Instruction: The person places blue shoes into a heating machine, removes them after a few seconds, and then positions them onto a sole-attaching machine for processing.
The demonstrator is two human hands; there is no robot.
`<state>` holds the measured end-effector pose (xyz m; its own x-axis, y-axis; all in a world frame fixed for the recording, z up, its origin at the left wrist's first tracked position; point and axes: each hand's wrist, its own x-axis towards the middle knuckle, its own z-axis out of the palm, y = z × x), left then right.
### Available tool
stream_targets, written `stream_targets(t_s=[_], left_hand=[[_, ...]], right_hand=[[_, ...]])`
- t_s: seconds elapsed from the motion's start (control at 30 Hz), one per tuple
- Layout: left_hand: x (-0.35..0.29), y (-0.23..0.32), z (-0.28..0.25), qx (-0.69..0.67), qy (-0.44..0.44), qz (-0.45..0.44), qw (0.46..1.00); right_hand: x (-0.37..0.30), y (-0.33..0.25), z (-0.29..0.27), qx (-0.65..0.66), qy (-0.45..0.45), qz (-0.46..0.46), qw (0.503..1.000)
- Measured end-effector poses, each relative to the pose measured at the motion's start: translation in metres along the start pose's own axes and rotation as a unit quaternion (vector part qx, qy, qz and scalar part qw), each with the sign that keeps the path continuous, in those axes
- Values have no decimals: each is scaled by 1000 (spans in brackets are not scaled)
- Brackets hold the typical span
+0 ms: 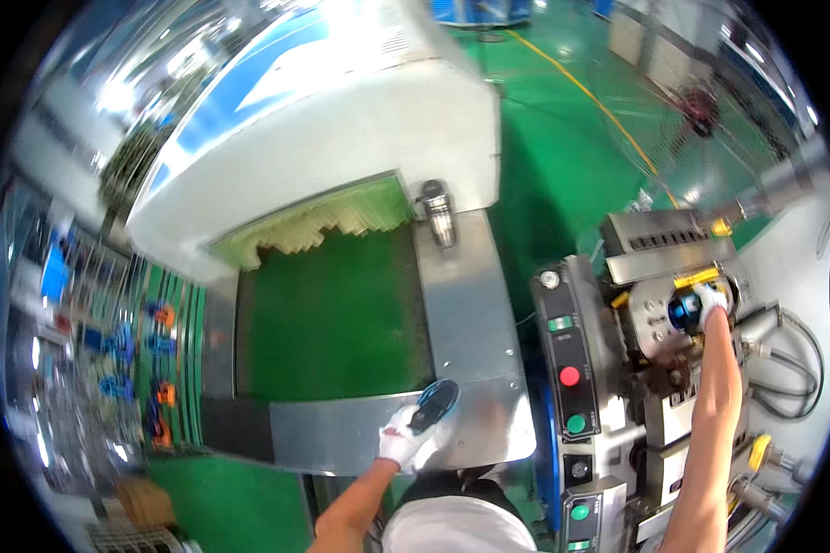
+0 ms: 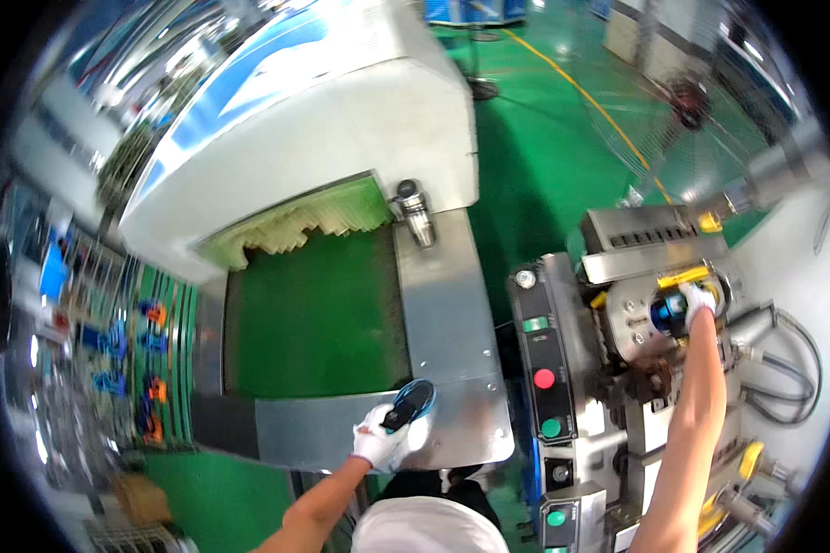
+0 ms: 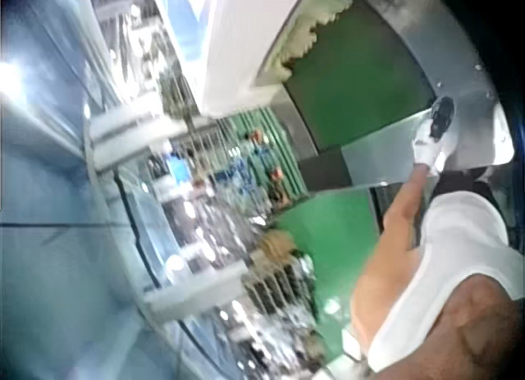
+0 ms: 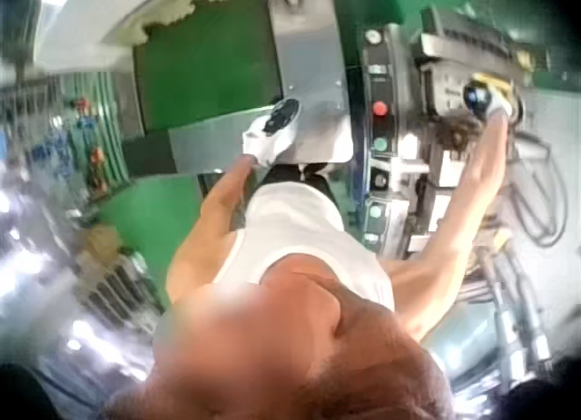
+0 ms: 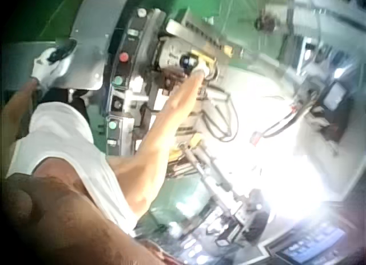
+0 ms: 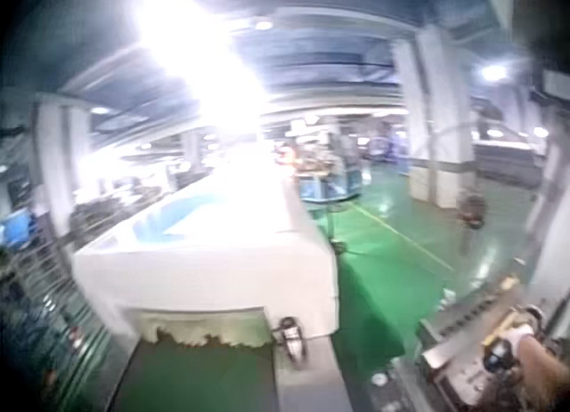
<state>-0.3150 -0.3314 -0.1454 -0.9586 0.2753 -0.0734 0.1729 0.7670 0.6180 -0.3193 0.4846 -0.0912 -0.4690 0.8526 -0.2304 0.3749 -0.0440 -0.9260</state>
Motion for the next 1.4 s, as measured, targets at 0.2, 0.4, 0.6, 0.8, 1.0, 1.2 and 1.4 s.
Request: stream_targets(t_s=[0.2, 0.4, 0.6, 0.8, 1.0, 1.2, 1.4], left_hand=[[-36, -57, 3, -20, -14, -23, 999], [-10, -25, -15, -83, -86, -9, 993], [4, -64, -28, -126, -205, 99, 966], [96, -118, -86, -215, -198, 106, 950], [285, -219, -141, -133, -3, 149, 980], [499, -406, -280, 266, 93, 27, 959], [590, -576, -313, 171, 189, -173, 951]], right_hand=[[-335, -112, 148, -126, -37, -280, 951], [-494, 41, 192, -682, -106, -155, 707], [-496, 60, 219, -703, -99, -174, 682], [-584, 86, 307, -324, -202, -180, 907], [-648, 93, 433, -552, -229, -132, 791], [-642, 150, 434, -515, -167, -231, 809], [-643, 139, 447, -569, -171, -209, 777]])
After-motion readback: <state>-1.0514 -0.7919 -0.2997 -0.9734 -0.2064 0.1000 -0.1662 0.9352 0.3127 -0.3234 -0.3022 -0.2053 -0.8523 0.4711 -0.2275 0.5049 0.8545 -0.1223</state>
